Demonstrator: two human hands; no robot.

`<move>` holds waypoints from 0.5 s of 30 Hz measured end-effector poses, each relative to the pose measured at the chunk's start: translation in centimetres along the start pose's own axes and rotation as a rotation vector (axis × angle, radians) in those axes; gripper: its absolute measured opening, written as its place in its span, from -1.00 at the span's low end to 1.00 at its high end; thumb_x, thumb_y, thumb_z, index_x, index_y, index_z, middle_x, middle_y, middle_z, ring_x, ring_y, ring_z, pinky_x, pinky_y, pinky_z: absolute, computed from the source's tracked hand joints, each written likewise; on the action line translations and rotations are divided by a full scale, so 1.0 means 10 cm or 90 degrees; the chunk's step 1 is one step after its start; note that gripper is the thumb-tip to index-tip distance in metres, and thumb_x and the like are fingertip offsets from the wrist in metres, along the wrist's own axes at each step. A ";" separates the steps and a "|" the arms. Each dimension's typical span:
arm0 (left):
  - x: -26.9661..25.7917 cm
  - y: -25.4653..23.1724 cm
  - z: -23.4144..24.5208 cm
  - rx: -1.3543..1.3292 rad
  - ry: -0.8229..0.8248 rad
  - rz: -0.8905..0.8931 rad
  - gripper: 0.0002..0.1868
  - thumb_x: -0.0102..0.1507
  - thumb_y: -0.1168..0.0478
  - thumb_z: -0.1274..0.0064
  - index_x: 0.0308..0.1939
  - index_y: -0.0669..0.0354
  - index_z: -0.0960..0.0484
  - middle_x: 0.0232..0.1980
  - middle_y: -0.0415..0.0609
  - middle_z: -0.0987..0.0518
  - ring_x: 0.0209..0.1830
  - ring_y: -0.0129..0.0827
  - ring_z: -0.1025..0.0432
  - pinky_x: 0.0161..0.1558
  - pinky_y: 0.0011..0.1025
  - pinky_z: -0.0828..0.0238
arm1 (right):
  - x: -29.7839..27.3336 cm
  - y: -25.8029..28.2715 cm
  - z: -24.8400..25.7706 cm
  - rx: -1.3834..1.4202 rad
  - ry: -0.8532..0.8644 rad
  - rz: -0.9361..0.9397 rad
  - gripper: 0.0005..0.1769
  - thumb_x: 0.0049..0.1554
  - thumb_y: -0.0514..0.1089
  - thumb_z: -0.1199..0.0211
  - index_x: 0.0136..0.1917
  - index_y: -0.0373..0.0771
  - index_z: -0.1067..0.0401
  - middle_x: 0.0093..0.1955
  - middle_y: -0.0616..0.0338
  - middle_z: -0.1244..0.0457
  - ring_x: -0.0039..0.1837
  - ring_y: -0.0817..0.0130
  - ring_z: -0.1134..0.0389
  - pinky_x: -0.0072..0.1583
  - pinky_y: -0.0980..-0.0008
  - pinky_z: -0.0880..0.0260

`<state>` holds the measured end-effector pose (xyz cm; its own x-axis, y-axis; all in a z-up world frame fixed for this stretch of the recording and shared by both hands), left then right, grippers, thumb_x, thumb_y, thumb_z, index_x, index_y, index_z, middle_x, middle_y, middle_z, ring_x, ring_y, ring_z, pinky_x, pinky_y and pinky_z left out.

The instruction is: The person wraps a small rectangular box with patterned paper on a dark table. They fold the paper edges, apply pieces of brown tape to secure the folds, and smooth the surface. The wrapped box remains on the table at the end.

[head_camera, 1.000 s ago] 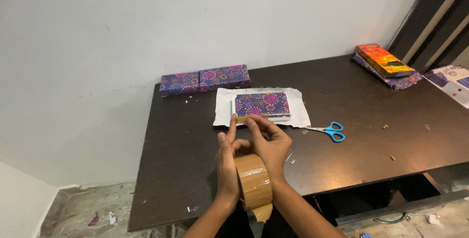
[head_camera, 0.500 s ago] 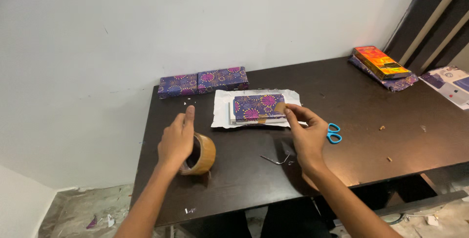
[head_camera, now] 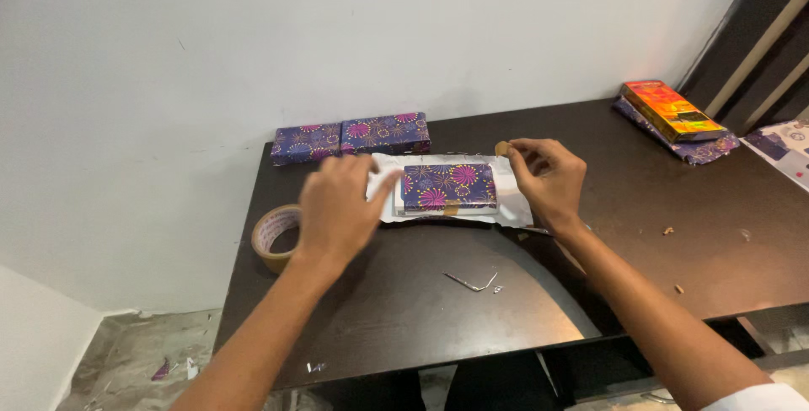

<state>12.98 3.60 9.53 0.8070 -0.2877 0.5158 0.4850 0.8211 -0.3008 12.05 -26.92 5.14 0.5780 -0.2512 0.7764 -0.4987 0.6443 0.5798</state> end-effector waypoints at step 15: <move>0.16 -0.31 -0.85 -0.133 0.088 -0.389 -0.34 0.02 -0.11 -0.38 0.14 0.03 -0.64 0.13 -0.11 -0.62 0.21 -0.18 -0.42 0.17 -0.17 -0.31 | -0.07 0.20 0.19 -0.070 -0.055 0.088 -0.86 0.14 -0.33 -0.43 0.00 -0.28 -0.61 -0.06 0.12 -0.43 -0.15 0.48 -0.39 -0.22 0.51 -0.32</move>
<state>15.63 -3.58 4.47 0.3945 -0.7440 0.5393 0.9136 0.3807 -0.1430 9.47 -26.83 6.22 0.4481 -0.2129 0.8682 -0.4934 0.7510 0.4388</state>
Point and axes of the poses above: each hand's wrist, its own x-axis towards the middle knuckle, its own z-axis out of the back of the hand, y = z × x, the point moved 5 cm from there along x, towards the middle knuckle
